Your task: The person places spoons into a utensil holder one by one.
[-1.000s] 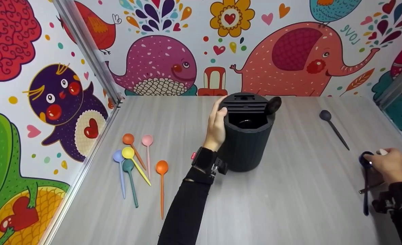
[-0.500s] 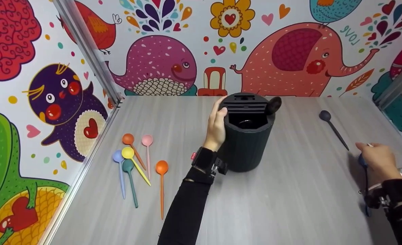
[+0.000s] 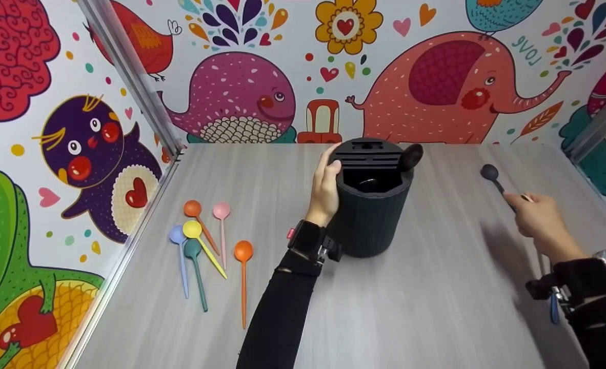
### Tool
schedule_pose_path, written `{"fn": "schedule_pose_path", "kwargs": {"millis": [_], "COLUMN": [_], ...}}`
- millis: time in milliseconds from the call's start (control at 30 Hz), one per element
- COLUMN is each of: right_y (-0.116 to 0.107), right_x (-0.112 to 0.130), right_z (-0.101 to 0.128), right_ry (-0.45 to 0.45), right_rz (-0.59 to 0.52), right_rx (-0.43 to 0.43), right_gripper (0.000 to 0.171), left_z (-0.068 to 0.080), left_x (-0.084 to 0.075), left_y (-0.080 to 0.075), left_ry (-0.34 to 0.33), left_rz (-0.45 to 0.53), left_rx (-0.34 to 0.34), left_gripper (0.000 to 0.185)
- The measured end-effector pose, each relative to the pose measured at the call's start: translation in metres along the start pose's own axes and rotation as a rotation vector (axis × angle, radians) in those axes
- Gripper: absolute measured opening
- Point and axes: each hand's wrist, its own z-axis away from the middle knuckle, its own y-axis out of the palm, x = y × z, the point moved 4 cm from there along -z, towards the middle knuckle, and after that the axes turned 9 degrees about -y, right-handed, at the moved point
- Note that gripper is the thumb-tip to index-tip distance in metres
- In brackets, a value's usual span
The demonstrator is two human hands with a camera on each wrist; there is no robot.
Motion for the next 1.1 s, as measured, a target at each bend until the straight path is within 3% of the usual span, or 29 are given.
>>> {"fn": "schedule_pose_path", "kwargs": {"millis": [733, 1100], "right_y": [0.065, 0.086], "right_x": [0.082, 0.123], "right_z": [0.017, 0.024], "right_ry": [-0.295, -0.444], "right_rz": [-0.346, -0.397], "right_rx": [0.123, 0.077], "right_gripper": [0.040, 0.038], "left_z": [0.001, 0.001], "left_x": [-0.001, 0.001], "left_y": [0.000, 0.000], "left_ry": [-0.029, -0.015], "left_rz": [-0.004, -0.003], "left_rx": [-0.003, -0.009], "left_gripper": [0.059, 0.058]}}
